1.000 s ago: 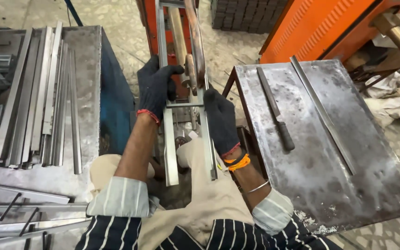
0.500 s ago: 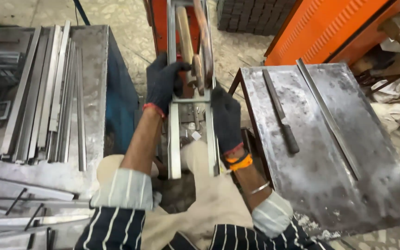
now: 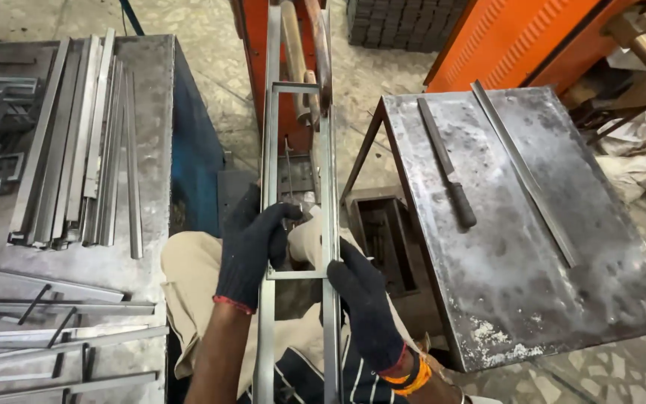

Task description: The person sits at a metal workbench and fits steel bars and rectangular frames together, aligning pieces by hand. They use an angle grinder on the frame, producing sparks, then continue picking up, positioning, and stacking metal bars and finished frames on the table.

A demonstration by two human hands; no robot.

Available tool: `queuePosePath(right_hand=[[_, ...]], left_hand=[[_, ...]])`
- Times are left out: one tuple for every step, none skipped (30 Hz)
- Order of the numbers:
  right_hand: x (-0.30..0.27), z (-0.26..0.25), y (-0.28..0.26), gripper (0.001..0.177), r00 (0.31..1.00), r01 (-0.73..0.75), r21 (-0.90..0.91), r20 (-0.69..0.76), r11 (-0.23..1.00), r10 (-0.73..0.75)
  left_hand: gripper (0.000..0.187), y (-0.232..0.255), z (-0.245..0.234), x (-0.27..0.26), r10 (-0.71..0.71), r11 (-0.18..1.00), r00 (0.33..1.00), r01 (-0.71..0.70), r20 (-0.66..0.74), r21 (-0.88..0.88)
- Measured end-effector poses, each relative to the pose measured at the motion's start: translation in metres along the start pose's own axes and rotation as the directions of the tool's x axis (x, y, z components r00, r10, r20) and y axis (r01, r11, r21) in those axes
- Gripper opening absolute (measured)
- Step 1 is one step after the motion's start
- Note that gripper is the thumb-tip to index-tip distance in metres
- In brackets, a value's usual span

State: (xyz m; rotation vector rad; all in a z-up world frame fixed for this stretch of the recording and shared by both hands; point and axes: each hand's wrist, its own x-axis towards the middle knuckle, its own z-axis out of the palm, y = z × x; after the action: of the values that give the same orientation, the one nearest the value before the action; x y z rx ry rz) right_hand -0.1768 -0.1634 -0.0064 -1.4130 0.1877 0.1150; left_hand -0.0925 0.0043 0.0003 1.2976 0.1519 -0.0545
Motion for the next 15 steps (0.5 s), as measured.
queuePosePath(right_hand=[[0.0,0.0,0.003,0.047,1.0,-0.002,0.001,0.001,1.0,0.002],[0.0,0.0,0.007,0.047,1.0,-0.005,0.03,-0.009,1.0,0.006],[0.0,0.001,0.01,0.048,1.0,-0.009,0.059,-0.019,0.998,0.01],[-0.002,0.001,0.009,0.048,1.0,-0.004,0.058,-0.015,0.998,0.005],[-0.004,0.001,0.007,0.049,0.998,-0.055,0.099,-0.016,0.994,0.057],[-0.004,0.001,0.005,0.051,0.994,-0.106,0.14,-0.014,0.984,0.109],[-0.005,-0.003,0.012,0.051,0.994,-0.102,0.14,-0.01,0.985,0.105],[-0.004,-0.007,0.02,0.053,0.984,-0.179,0.113,0.03,0.977,0.177],[-0.004,-0.011,0.029,0.055,0.966,-0.254,0.083,0.068,0.964,0.248],[-0.008,-0.008,0.022,0.055,0.965,-0.26,0.084,0.066,0.962,0.255],[-0.013,-0.006,0.017,0.053,0.981,-0.186,0.039,0.063,0.982,0.183],[-0.011,-0.006,0.009,0.052,0.993,-0.095,-0.011,0.069,0.995,0.096],[-0.006,-0.006,0.006,0.052,0.994,-0.087,-0.016,0.072,0.996,0.088],[-0.007,-0.006,0.006,0.053,0.995,-0.078,-0.011,0.065,0.997,0.079],[-0.009,-0.006,0.005,0.054,0.996,-0.07,-0.006,0.059,0.998,0.07]], left_hand=[[0.013,-0.004,-0.002,0.0,-0.001,1.0,1.0,0.001,-0.001,0.001],[0.014,-0.008,-0.005,-0.001,0.004,1.0,1.0,-0.004,0.023,-0.011],[0.015,-0.012,-0.008,-0.002,0.01,1.0,0.999,-0.009,0.046,-0.023],[0.015,-0.007,-0.006,-0.004,0.016,1.0,0.999,-0.015,0.045,-0.023],[0.015,-0.002,-0.004,-0.006,0.028,0.999,0.998,-0.027,0.05,-0.024],[0.014,0.004,-0.003,-0.007,0.04,0.999,0.998,-0.039,0.054,-0.024],[0.014,0.005,-0.002,-0.01,0.046,0.999,0.998,-0.044,0.051,-0.024],[0.016,0.006,-0.002,-0.01,0.018,1.0,0.999,-0.018,0.032,0.002],[0.021,0.007,-0.002,-0.012,-0.01,1.0,1.0,0.01,0.012,0.027],[0.021,0.0,-0.004,-0.013,-0.017,0.999,1.0,0.017,0.011,0.028],[0.018,-0.007,-0.006,-0.015,-0.04,0.998,0.999,0.041,0.024,-0.056],[0.017,-0.013,-0.006,-0.012,-0.046,0.988,0.998,0.051,0.039,-0.145],[0.017,-0.011,-0.005,-0.008,-0.037,0.988,0.999,0.043,0.04,-0.15],[0.017,-0.011,-0.007,-0.01,-0.053,0.988,0.998,0.059,0.043,-0.141],[0.018,-0.01,-0.008,-0.013,-0.07,0.988,0.996,0.075,0.046,-0.132]])
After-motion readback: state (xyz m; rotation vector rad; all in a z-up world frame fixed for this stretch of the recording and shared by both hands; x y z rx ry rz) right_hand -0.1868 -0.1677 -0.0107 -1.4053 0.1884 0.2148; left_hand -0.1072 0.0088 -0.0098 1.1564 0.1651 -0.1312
